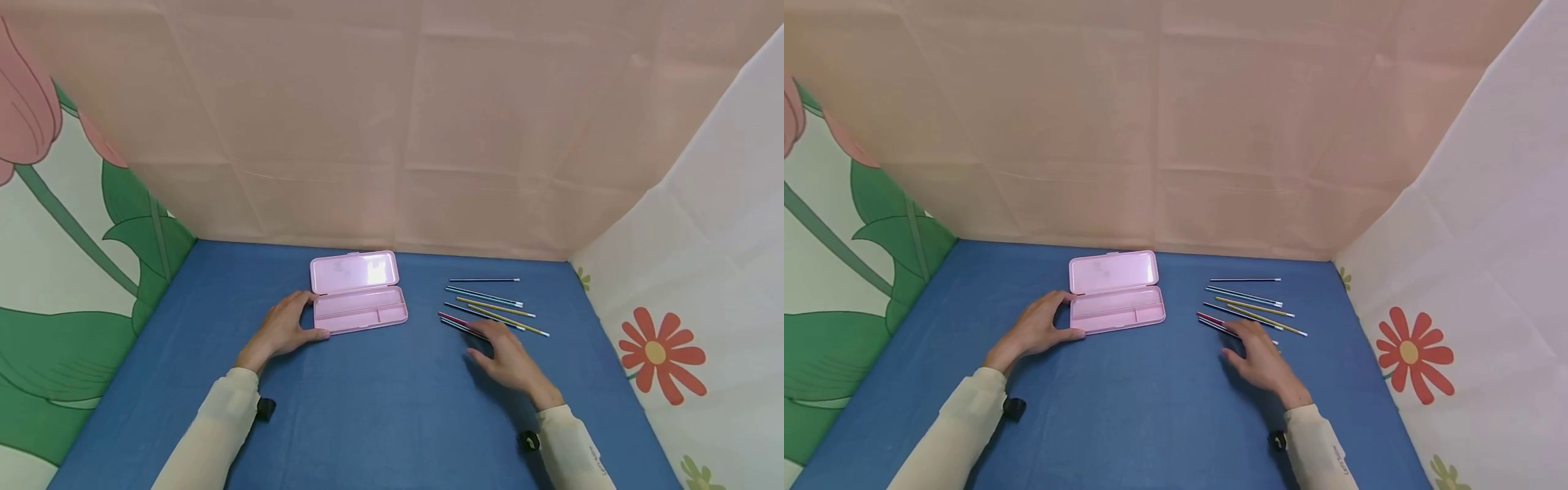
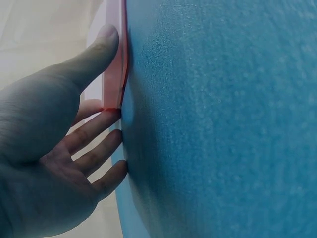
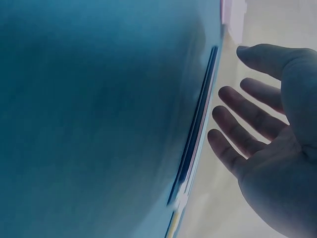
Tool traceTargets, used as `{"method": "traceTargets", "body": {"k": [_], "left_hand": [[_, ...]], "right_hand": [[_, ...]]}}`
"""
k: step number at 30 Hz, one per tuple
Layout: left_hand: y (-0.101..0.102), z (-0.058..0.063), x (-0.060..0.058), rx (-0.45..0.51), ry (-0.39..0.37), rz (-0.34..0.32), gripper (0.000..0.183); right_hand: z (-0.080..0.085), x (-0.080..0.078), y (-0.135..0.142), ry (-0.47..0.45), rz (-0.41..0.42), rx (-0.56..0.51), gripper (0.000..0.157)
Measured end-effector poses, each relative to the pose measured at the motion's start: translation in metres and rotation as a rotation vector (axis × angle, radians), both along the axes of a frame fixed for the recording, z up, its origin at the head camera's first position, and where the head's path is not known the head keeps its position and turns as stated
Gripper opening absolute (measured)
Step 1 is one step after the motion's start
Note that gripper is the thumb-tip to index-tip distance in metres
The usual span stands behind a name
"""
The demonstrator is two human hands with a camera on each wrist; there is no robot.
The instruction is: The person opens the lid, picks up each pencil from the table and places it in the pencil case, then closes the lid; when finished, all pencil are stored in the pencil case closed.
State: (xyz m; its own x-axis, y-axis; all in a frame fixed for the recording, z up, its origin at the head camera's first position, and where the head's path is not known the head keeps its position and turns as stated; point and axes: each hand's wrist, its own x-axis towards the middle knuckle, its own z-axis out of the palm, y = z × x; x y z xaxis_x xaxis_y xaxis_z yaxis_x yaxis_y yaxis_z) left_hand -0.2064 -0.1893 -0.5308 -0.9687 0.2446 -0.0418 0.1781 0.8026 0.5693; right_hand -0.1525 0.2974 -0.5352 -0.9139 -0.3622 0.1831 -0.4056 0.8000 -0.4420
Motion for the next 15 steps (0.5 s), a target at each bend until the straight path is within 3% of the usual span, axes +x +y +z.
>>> {"method": "traceTargets", "body": {"k": [15], "left_hand": [[0.001,0.000,0.000,0.010,0.000,0.004,0.082]], "right_hand": [[-0.005,0.022,0.041,0.044,-0.060,0.022,0.048]]}}
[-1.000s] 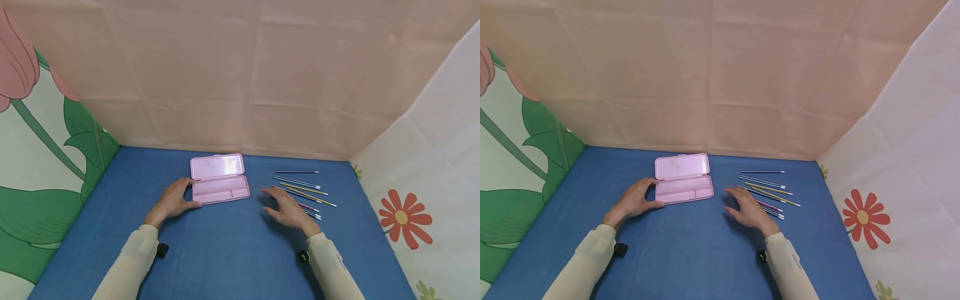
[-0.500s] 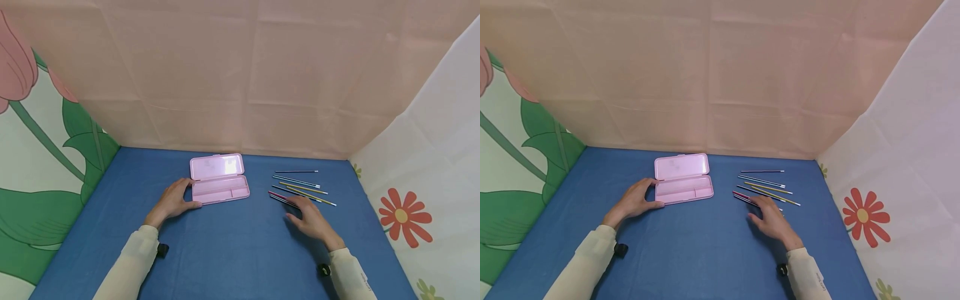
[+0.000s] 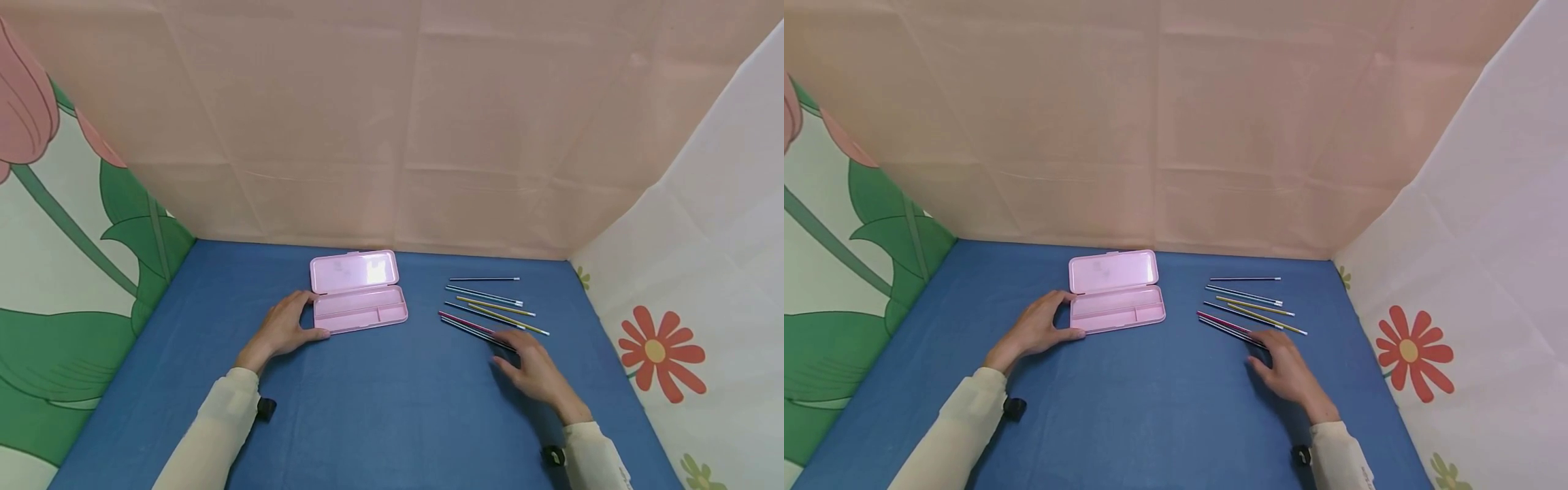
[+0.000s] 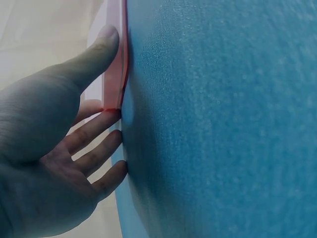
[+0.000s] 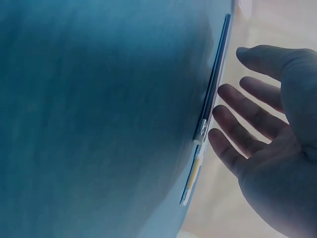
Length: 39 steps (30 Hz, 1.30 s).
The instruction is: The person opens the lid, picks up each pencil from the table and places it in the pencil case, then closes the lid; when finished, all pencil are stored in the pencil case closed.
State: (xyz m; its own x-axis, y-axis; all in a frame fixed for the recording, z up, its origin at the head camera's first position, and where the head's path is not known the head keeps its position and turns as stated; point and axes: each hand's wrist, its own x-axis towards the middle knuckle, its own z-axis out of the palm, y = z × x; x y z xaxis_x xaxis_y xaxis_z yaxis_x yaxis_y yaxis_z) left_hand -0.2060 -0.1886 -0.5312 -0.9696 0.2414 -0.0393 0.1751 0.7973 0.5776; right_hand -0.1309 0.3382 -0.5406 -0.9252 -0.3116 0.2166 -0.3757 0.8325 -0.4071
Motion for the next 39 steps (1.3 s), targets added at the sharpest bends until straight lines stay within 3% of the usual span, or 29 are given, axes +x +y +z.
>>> {"method": "traceTargets", "body": {"k": [16,31,39], "left_hand": [[-0.0001,0.0003,-0.0003,-0.007,0.012,-0.006,0.081],[-0.0003,-0.0008,0.0001,-0.004,0.013,-0.009,0.082],[-0.0009,-0.0005,0.0008,0.003,0.016,-0.009,0.080]], "right_hand": [[0.0023,0.0008,0.0041,-0.026,-0.027,0.014,0.041],[-0.0035,-0.0053,0.0055,-0.010,0.042,0.045,0.020],[-0.0014,-0.0067,0.0030,-0.063,0.014,0.063,0.014]]}}
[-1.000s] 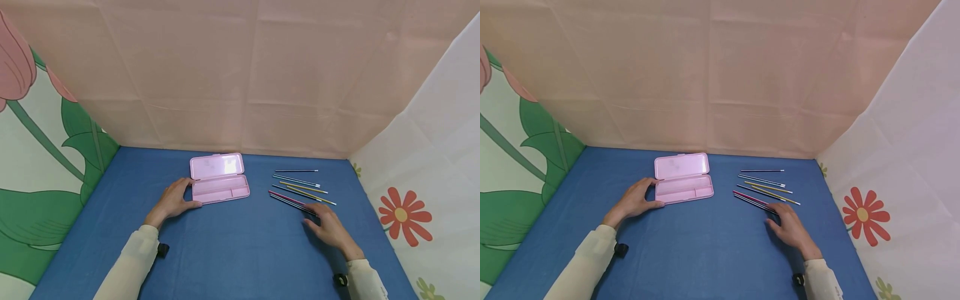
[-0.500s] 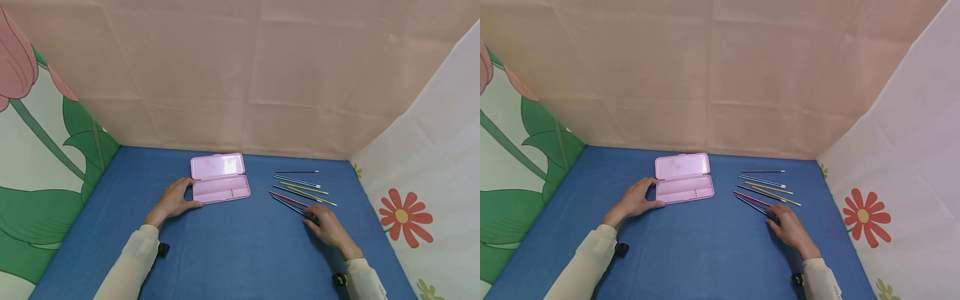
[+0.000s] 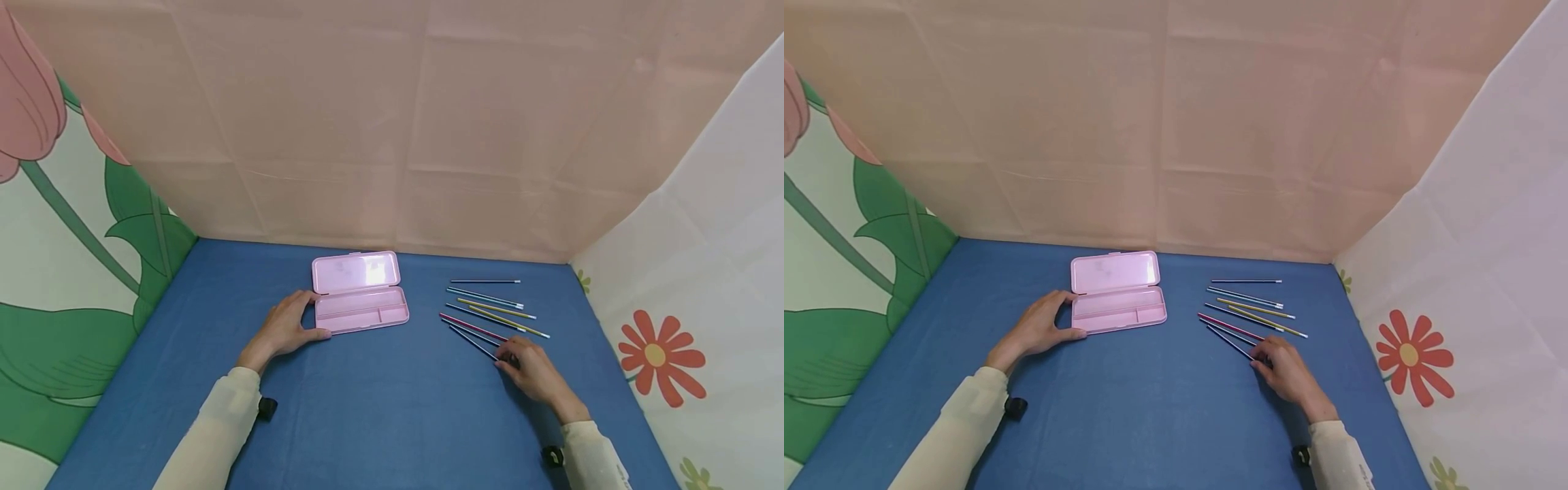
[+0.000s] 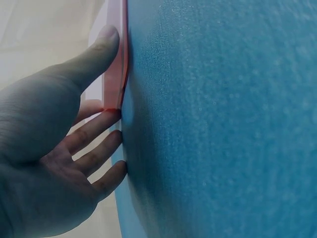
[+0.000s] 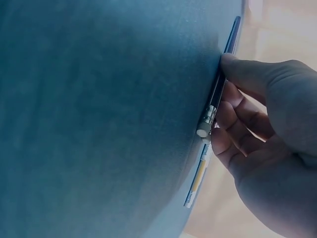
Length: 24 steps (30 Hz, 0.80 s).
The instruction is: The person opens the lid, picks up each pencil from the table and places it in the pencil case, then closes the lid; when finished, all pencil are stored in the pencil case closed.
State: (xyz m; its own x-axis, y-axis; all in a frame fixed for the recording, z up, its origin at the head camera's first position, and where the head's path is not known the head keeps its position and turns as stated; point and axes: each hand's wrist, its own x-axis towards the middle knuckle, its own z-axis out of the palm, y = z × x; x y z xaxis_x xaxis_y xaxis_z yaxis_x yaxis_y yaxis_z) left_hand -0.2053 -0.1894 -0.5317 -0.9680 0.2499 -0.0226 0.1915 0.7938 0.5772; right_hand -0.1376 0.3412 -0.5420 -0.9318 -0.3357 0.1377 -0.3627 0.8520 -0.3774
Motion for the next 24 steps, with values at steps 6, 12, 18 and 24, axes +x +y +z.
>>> {"method": "traceTargets", "body": {"k": [6,12,18,24], "left_hand": [[0.0000,-0.0009,-0.0001,-0.003,-0.008,0.003,0.082],[-0.0005,-0.0014,-0.0001,-0.001,-0.005,0.004,0.082],[0.0001,-0.0006,0.0001,0.006,-0.005,0.001,0.080],[0.0001,-0.0001,0.0001,0.009,0.001,-0.004,0.080]], "right_hand": [[-0.0004,0.0012,-0.0016,0.002,0.007,0.000,0.015],[-0.0006,0.0015,-0.0020,0.018,0.017,0.009,0.015],[0.0019,0.0020,-0.0043,0.024,0.009,0.013,0.015],[0.0064,-0.0003,-0.0101,0.048,0.033,-0.033,0.015]]}}
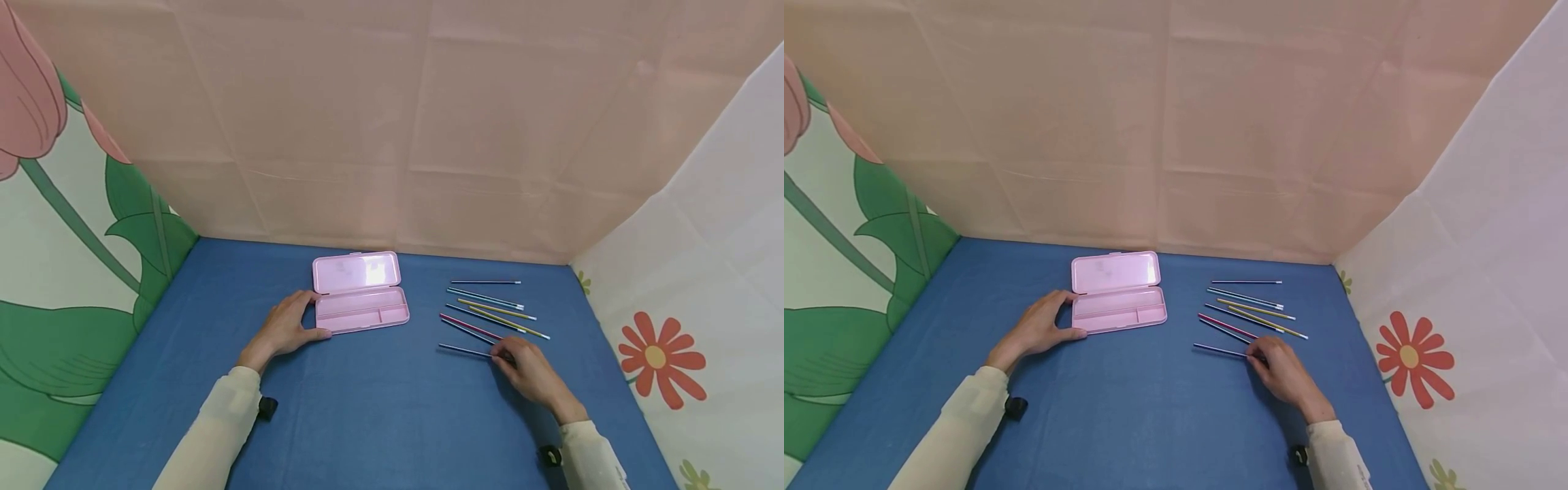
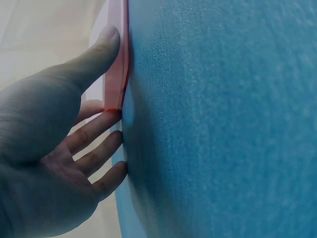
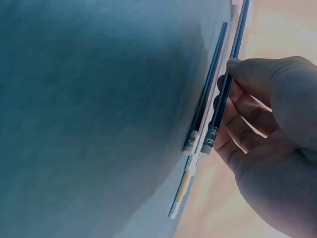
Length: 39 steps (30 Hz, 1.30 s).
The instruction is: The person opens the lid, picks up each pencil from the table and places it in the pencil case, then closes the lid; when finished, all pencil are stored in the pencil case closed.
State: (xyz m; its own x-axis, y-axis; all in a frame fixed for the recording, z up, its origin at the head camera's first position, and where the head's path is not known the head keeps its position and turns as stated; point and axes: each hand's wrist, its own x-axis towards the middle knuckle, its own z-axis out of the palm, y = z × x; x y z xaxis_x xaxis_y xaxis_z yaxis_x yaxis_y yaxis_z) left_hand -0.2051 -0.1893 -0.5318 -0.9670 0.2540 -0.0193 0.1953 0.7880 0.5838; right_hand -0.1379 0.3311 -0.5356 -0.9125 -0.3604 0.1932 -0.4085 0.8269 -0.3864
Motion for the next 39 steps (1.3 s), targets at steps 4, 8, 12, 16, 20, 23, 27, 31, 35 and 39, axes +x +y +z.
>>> {"method": "traceTargets", "body": {"k": [4,8,12,16,20,23,27,31,35,39], "left_hand": [[-0.001,0.000,0.000,0.000,0.002,-0.001,0.080],[-0.001,-0.001,-0.001,-0.005,0.003,-0.002,0.080],[0.000,-0.001,-0.002,-0.009,0.001,-0.002,0.079],[0.001,0.000,-0.002,-0.009,-0.008,-0.004,0.079],[0.001,0.001,-0.002,-0.004,-0.012,0.000,0.079],[0.000,0.001,-0.001,0.000,-0.014,0.004,0.079],[0.000,0.001,0.000,-0.004,-0.018,0.005,0.079],[0.000,-0.001,-0.001,-0.007,-0.015,0.003,0.079],[0.000,-0.003,-0.002,-0.009,-0.007,0.004,0.080],[-0.001,-0.004,-0.002,-0.003,0.004,0.008,0.080]], "right_hand": [[0.003,-0.006,-0.007,0.038,0.041,-0.032,0.014],[0.007,-0.014,-0.017,0.055,0.066,-0.051,0.012],[0.011,-0.023,-0.029,0.049,0.085,-0.065,0.014],[0.017,-0.033,-0.044,0.023,0.101,-0.077,0.010],[0.024,-0.046,-0.065,0.027,0.134,-0.082,0.006],[0.029,-0.056,-0.081,0.042,0.163,-0.077,0.006],[0.031,-0.068,-0.100,0.037,0.181,-0.071,0.005],[0.030,-0.078,-0.114,0.018,0.189,-0.078,0.005],[0.028,-0.086,-0.125,-0.010,0.187,-0.082,0.007],[0.025,-0.094,-0.139,-0.029,0.189,-0.091,0.009]]}}
